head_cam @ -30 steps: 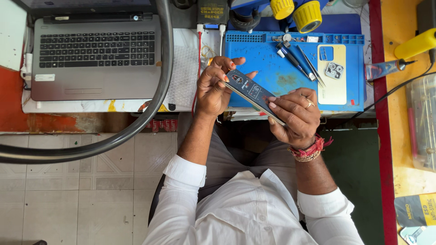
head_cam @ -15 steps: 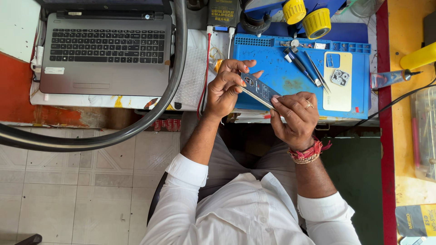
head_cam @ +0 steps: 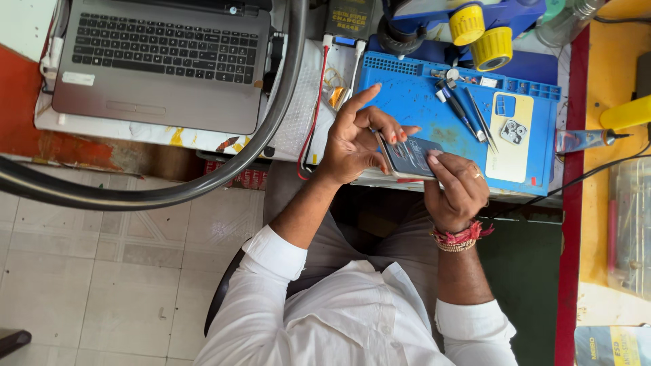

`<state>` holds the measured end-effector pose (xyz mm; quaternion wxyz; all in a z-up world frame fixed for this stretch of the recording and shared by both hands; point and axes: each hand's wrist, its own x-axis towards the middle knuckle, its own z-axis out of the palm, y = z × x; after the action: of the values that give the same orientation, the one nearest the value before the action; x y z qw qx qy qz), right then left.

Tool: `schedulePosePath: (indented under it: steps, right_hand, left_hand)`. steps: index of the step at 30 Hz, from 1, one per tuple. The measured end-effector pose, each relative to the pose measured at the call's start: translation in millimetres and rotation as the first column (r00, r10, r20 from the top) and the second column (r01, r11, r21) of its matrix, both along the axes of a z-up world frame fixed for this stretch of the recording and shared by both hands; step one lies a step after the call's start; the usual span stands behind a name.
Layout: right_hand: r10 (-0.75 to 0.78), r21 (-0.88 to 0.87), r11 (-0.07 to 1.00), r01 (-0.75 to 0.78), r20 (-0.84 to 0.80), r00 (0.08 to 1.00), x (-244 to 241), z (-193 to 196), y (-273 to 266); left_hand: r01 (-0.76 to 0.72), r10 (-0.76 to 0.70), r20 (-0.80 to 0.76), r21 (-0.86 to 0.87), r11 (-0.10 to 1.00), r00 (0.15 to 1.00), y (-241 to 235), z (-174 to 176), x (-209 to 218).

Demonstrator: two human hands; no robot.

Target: The person disassembles a smartphone, removes the battery, and replaces it with a new one. They then reassemble the phone by reconnecting internal components and snapping the back cover into place.

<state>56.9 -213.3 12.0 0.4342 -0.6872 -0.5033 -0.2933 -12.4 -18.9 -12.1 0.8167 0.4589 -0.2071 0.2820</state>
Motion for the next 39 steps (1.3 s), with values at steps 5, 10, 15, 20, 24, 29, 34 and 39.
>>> schedulePosePath:
  steps: [5,10,15,20,24,29,34,39]
  right_hand:
    - [0.026,0.029,0.999,-0.025,-0.029,0.999,-5.3,-5.2,-1.1]
    - [0.054,0.026,0.998,-0.052,-0.052,0.997,-8.0,-7.2,2.7]
    - [0.046,-0.015,0.999,-0.047,-0.068,0.997,-9.4,-14.3,2.8]
    - [0.045,0.0,0.999,-0.045,-0.081,0.996,-8.5,-21.2,2.1]
    - [0.035,0.004,0.999,-0.035,-0.078,0.996,-7.1,-20.3,2.4]
    - [0.075,0.026,0.997,-0.073,-0.091,0.993,-5.0,-6.8,0.7]
    - [0.066,-0.053,0.996,-0.065,0.027,0.997,-1.9,10.6,-5.6]
    - [0.056,-0.105,0.993,-0.05,0.061,0.997,-2.5,17.1,-8.1]
  left_hand:
    - [0.079,-0.079,-0.071,-0.003,0.997,0.994,5.7,-4.2,-6.0]
    - [0.102,-0.101,-0.057,0.012,0.995,0.993,7.2,-4.9,-5.9]
    - [0.098,-0.096,-0.049,0.026,0.995,0.994,5.1,-8.3,-5.6]
    - [0.08,-0.075,-0.042,0.134,0.988,0.996,5.7,-1.9,-12.5]
    - [0.019,-0.011,-0.03,0.3,0.954,1.0,8.3,5.1,-19.7]
    - [-0.129,0.141,0.006,0.453,0.882,0.99,17.8,9.2,-25.1]
    - [-0.166,0.173,0.012,0.363,0.917,0.985,26.3,5.4,-30.2]
    - [-0.184,0.196,0.008,0.374,0.909,0.981,27.0,-5.9,-32.3]
